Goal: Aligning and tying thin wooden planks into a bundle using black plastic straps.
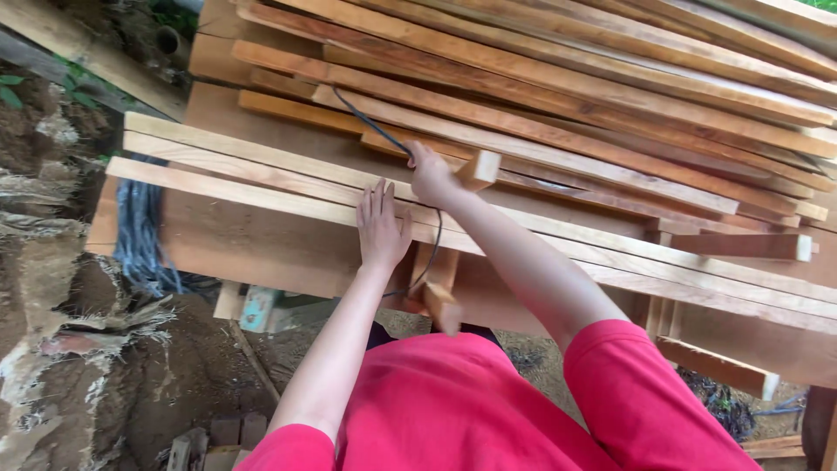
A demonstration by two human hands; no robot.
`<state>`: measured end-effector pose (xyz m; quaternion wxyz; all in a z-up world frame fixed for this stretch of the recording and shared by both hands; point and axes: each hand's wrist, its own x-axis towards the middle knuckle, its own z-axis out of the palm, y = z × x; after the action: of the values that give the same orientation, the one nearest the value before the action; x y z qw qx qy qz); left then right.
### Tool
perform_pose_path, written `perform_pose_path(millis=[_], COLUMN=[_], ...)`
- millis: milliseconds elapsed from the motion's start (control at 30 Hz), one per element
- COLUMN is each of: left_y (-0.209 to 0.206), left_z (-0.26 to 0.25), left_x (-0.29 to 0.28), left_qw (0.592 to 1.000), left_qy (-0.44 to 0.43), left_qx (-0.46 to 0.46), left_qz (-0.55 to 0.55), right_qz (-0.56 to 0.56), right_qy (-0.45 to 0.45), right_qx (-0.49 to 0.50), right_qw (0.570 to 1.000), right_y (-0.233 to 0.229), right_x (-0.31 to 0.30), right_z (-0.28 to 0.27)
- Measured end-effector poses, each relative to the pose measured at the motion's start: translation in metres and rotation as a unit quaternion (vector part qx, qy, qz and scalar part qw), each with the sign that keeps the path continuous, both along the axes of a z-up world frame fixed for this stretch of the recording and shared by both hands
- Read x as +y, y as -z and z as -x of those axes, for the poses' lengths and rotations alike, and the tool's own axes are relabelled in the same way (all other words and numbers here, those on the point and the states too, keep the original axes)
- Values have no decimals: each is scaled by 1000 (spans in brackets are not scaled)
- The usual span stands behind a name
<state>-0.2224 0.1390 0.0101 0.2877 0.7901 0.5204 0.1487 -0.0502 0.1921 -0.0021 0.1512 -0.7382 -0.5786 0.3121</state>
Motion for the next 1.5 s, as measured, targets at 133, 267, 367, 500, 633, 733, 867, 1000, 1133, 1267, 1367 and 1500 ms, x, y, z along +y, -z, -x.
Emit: perform_pose_path(millis=[133, 267, 367, 500, 633, 733, 867, 1000, 1133, 1267, 1367, 1500], left_y=[15, 19, 25, 67, 99, 67, 125, 125, 129, 131, 127, 199], left_z=[-31, -19, 0, 16, 16, 18, 37, 36, 37, 36, 33, 22], left_x=[-18, -20, -18, -41, -34, -7, -5, 3, 4, -15, -28, -61], left_qw=[993, 998, 989, 918, 816, 583, 385, 294, 369, 538, 636, 364], left_qy=[-1, -8, -64, -313, -529, -605, -532, -509, -528, -516, -475, -658], left_qx=[117, 68, -81, -174, -220, -394, -579, -619, -546, -341, -191, -500], left_qz=[3, -4, -108, -168, 81, 373, 484, 521, 535, 573, 578, 429], right_qz=[14, 66, 56, 82, 108, 150, 240, 396, 463, 492, 443, 309], right_qy=[-43, -23, -31, -52, -46, -43, -29, -21, -34, -87, -58, -39], right_qx=[-79, 25, 41, -8, -4, 21, 20, 19, 38, -4, -78, -214], right_qw=[996, 997, 997, 995, 993, 988, 970, 918, 885, 866, 891, 926], right_y=[-16, -32, -18, 9, 17, 2, -22, -84, -11, -22, 10, 138], right_x=[-20, -35, -26, -8, 22, 33, 56, 74, 85, 94, 77, 43], right_z=[9, 11, 2, 5, 11, 19, 25, 35, 31, 29, 26, 5])
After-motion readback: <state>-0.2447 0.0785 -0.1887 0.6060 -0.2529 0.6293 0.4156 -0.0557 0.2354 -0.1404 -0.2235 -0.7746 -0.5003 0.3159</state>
